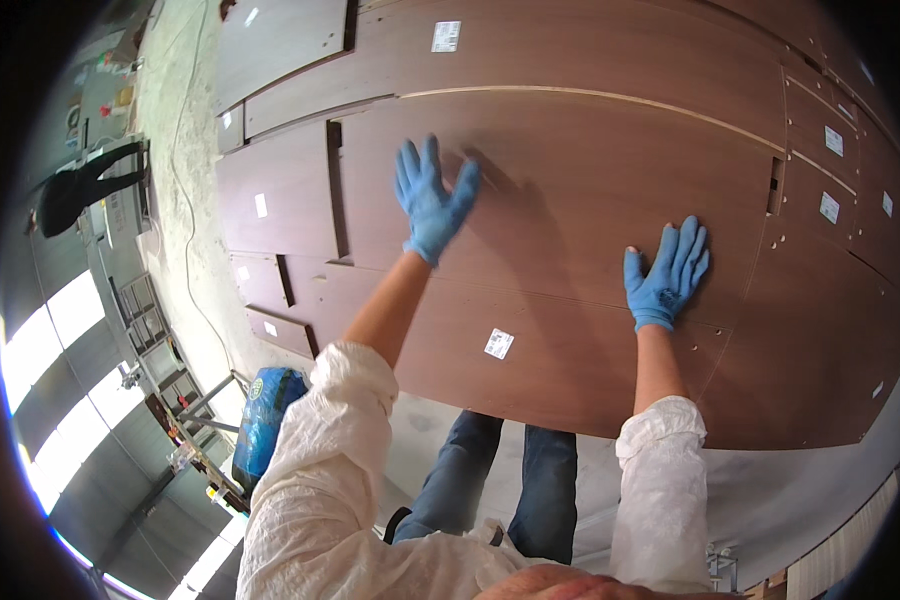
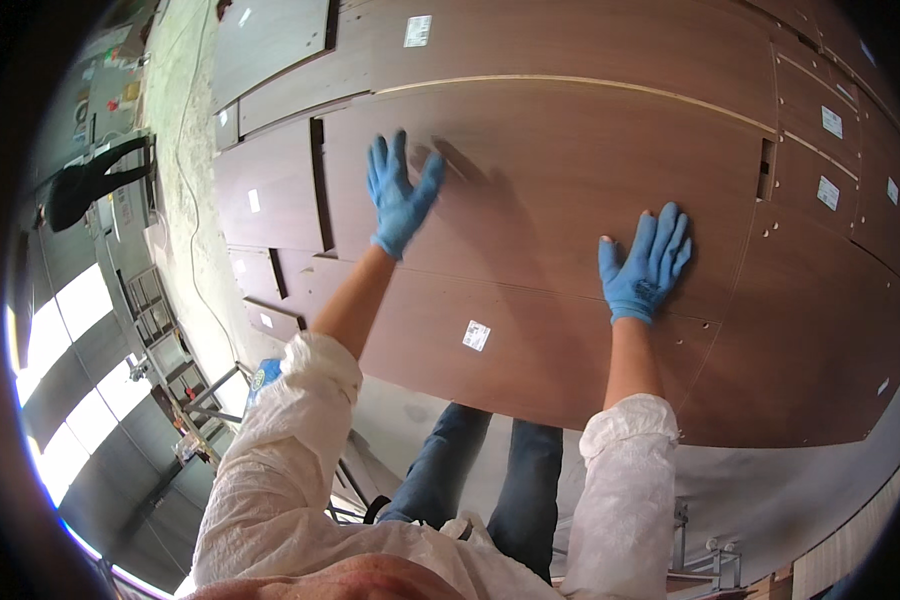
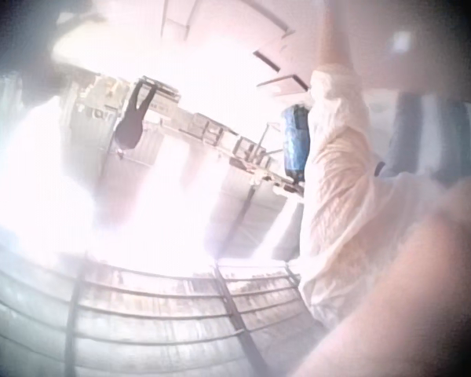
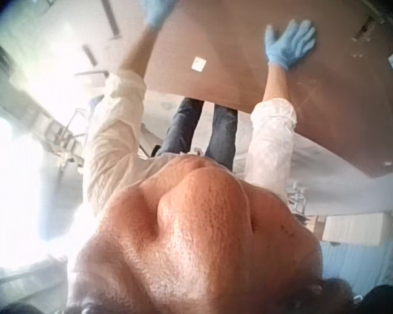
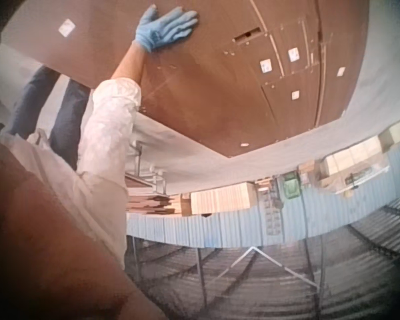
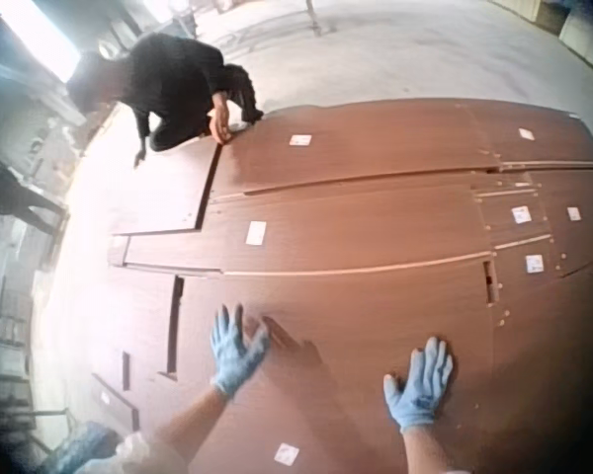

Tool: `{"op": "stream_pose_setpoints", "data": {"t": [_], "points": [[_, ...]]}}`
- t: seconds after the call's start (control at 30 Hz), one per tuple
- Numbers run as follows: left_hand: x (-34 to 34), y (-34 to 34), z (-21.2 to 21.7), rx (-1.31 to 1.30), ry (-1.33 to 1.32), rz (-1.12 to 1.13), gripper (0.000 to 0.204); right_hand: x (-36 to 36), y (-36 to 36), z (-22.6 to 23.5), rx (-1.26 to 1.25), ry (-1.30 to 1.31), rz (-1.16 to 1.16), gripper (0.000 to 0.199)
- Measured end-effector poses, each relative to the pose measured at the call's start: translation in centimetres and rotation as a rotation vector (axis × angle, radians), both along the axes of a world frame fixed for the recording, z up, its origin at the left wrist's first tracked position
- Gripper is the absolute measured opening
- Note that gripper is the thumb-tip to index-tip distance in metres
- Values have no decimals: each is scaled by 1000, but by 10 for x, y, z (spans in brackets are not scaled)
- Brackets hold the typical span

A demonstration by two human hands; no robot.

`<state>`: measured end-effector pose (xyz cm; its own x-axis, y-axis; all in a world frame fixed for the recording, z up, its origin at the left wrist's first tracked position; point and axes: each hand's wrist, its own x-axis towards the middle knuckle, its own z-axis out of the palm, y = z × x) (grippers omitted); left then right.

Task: The person kneels and picks up brown wooden panels, then stands to place them on a table and later stacks them on the floor. The person handles the panels one at a time, aligning edges and adjusting positions.

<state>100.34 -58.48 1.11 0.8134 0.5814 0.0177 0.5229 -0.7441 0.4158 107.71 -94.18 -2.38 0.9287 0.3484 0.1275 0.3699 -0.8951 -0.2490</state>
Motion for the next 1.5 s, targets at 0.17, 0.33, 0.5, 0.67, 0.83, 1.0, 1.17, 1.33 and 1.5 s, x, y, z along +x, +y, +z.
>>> {"op": "stream_pose_setpoints", "data": {"t": [0.17,0.33,0.5,0.67,0.83,1.0,1.17,1.33,1.5], "points": [[-161,-63,68,-161,213,40,79,-5,0,-1,3,-50,14,67],[-344,-105,160,-354,648,304,80,-3,-7,18,-82,96,37,71],[-478,-127,238,-515,980,549,89,-22,-39,70,-11,232,66,67],[-532,-147,278,-661,954,590,82,-115,-66,127,158,475,0,62],[-496,-158,325,-669,686,402,78,-250,-130,197,89,892,-107,68],[-448,-145,391,-981,559,375,78,-369,-189,248,-22,1175,-179,59],[-487,-96,397,-1016,453,202,74,-448,-207,282,-29,1190,-342,52],[-575,-29,365,-931,219,372,60,-495,-136,301,170,1062,-453,49],[-682,24,358,-948,153,661,56,-495,-30,349,354,1241,-158,48]]}}
